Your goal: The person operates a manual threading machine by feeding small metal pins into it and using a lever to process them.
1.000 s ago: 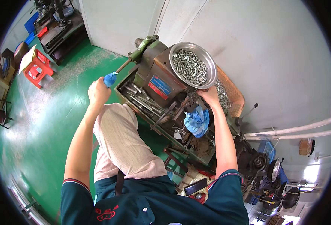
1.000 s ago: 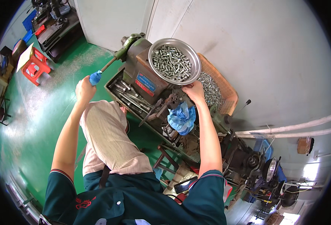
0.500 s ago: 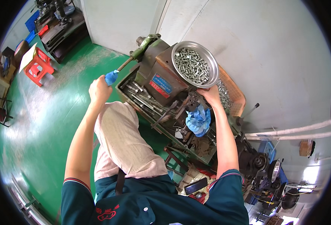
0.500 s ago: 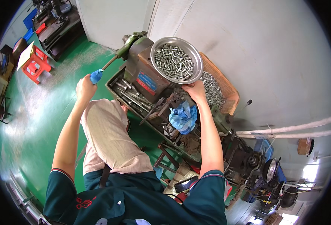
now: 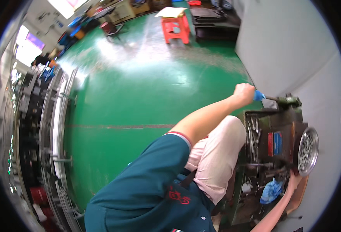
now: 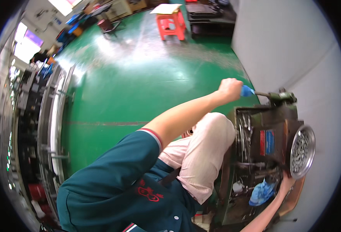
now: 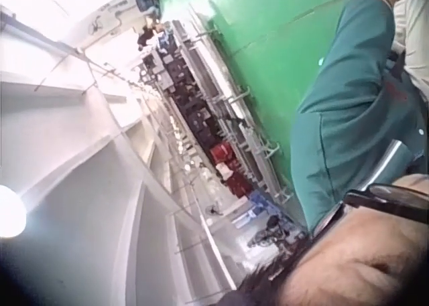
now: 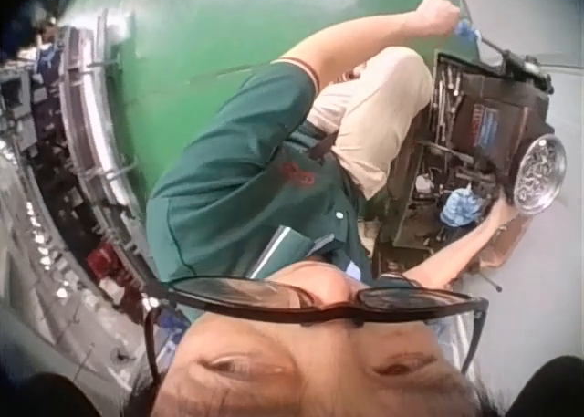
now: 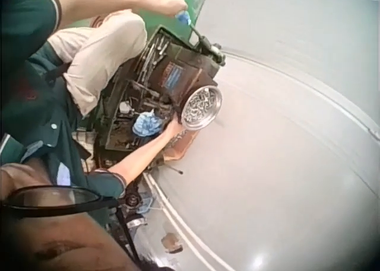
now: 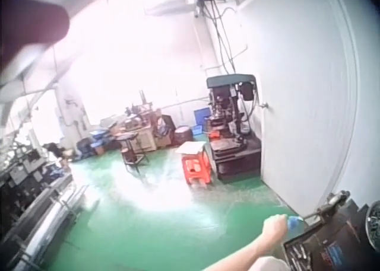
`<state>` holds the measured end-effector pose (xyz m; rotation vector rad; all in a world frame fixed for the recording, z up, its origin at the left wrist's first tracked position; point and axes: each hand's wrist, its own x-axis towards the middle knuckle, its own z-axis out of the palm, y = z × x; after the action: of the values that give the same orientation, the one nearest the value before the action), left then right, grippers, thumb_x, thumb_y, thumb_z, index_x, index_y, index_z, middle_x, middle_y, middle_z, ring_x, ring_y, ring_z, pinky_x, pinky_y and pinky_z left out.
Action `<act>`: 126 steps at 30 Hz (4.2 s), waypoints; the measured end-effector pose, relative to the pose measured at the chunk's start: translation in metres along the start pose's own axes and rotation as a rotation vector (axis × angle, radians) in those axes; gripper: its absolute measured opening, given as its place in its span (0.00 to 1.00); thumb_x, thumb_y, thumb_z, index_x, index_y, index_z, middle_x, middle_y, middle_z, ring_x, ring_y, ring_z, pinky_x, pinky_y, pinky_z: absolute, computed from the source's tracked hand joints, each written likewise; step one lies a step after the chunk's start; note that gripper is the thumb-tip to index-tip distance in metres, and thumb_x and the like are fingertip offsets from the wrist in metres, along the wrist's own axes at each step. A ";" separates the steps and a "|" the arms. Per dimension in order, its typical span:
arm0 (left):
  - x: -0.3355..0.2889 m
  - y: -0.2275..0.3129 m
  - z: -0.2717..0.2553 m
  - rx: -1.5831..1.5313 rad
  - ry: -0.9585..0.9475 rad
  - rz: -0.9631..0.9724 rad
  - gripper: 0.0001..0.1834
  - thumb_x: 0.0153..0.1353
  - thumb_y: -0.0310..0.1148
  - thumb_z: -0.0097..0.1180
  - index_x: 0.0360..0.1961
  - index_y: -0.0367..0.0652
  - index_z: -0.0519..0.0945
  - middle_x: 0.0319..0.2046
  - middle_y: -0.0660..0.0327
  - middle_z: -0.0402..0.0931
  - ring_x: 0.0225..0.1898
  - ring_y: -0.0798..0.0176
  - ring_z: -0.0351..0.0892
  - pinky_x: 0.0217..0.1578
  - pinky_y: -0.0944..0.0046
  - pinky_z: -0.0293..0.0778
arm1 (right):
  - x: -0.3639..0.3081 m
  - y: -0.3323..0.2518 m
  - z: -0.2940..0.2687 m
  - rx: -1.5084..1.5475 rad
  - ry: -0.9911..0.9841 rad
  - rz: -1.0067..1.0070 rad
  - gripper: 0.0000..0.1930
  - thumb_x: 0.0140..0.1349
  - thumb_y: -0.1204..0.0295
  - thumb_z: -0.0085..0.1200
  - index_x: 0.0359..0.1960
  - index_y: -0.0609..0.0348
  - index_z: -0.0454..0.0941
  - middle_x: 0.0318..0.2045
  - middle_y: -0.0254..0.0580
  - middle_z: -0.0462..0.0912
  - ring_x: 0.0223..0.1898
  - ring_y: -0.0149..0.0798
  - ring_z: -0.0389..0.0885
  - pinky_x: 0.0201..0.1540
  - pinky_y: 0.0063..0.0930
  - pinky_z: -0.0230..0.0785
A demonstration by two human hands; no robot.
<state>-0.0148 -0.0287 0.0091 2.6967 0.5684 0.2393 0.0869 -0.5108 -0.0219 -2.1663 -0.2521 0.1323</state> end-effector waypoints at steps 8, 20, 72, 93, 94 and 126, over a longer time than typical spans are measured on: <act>0.020 0.005 0.009 -0.030 0.013 0.043 0.06 0.35 0.29 0.53 0.18 0.42 0.78 0.22 0.53 0.76 0.27 0.55 0.77 0.27 0.61 0.72 | -0.011 0.002 -0.099 -0.254 0.058 0.026 0.08 0.55 0.77 0.45 0.33 0.71 0.69 0.23 0.39 0.72 0.26 0.30 0.67 0.29 0.23 0.61; 0.009 -0.021 -0.006 -0.052 0.077 0.014 0.05 0.34 0.29 0.54 0.18 0.42 0.78 0.21 0.53 0.75 0.27 0.55 0.77 0.28 0.61 0.72 | -0.157 0.130 -0.223 -1.139 0.368 -0.179 0.17 0.54 0.63 0.46 0.16 0.66 0.72 0.15 0.55 0.72 0.19 0.54 0.68 0.23 0.46 0.60; 0.016 -0.004 -0.005 0.051 0.016 0.023 0.14 0.40 0.25 0.48 0.32 0.45 0.76 0.29 0.49 0.74 0.34 0.47 0.73 0.35 0.54 0.68 | -0.252 -0.001 -0.145 -1.326 0.714 0.413 0.20 0.49 0.51 0.47 0.28 0.56 0.74 0.34 0.45 0.73 0.42 0.45 0.68 0.39 0.42 0.60; -0.007 0.007 -0.002 0.002 0.069 0.018 0.11 0.40 0.26 0.45 0.28 0.44 0.75 0.26 0.46 0.73 0.32 0.43 0.72 0.33 0.51 0.68 | -0.027 -0.066 0.019 0.159 0.065 0.068 0.13 0.40 0.80 0.54 0.32 0.65 0.75 0.28 0.39 0.79 0.31 0.29 0.75 0.38 0.22 0.66; -0.015 0.015 -0.002 -0.003 0.068 0.030 0.11 0.40 0.26 0.45 0.28 0.43 0.75 0.26 0.46 0.73 0.32 0.43 0.72 0.33 0.51 0.68 | -0.028 -0.067 0.017 0.157 0.073 0.070 0.13 0.40 0.80 0.54 0.32 0.65 0.75 0.28 0.39 0.79 0.31 0.29 0.75 0.38 0.22 0.66; -0.042 0.039 -0.005 -0.019 0.053 -0.001 0.08 0.41 0.25 0.47 0.26 0.40 0.74 0.24 0.48 0.74 0.30 0.46 0.73 0.31 0.53 0.68 | -0.082 -0.161 -0.016 -0.767 0.600 -0.612 0.07 0.33 0.77 0.54 0.19 0.55 0.72 0.21 0.31 0.70 0.34 0.37 0.67 0.38 0.32 0.58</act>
<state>-0.0399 -0.0776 0.0248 2.6788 0.5797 0.3155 -0.0109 -0.4535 0.1197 -2.6165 -0.6743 -1.1008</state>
